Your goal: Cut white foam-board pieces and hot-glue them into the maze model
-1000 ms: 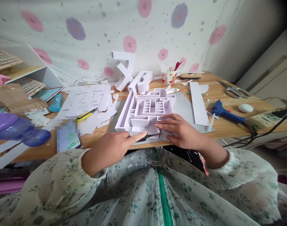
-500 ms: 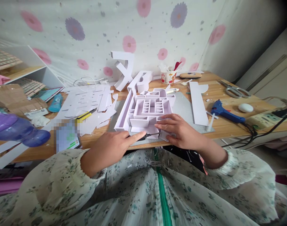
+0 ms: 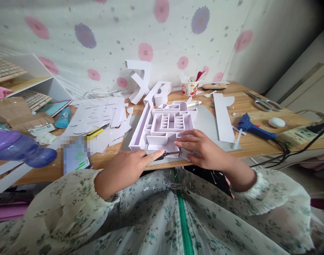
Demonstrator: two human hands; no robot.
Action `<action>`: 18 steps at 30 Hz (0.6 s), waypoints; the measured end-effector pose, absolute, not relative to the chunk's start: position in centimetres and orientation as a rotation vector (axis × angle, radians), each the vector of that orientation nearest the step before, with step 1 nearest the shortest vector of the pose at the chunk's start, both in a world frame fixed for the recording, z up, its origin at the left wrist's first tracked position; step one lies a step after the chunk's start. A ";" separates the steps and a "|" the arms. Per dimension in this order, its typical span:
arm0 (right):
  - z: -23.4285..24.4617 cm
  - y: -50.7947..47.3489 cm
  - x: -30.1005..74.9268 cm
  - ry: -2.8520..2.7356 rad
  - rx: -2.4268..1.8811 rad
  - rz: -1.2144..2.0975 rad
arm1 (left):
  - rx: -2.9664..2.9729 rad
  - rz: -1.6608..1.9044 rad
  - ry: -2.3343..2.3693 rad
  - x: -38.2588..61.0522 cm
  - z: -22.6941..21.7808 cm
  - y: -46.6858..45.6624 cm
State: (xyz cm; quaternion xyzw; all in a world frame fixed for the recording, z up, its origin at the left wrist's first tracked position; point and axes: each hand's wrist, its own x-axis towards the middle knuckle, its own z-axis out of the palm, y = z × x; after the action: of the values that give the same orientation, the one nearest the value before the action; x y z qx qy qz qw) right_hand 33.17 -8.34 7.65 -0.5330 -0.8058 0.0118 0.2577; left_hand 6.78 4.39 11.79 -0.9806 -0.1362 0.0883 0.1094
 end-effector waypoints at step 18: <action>7.9 -8.4 33.0 -2.181 -1.461 0.044 | -2.778 0.088 -0.347 6.3 11.0 3.8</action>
State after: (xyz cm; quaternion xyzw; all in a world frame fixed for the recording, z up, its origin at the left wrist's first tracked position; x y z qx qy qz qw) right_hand 33.05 -8.41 7.90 -0.5381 -0.8032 0.0161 0.2551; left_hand 6.30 3.79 10.99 -0.9774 -0.1222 0.0308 0.1695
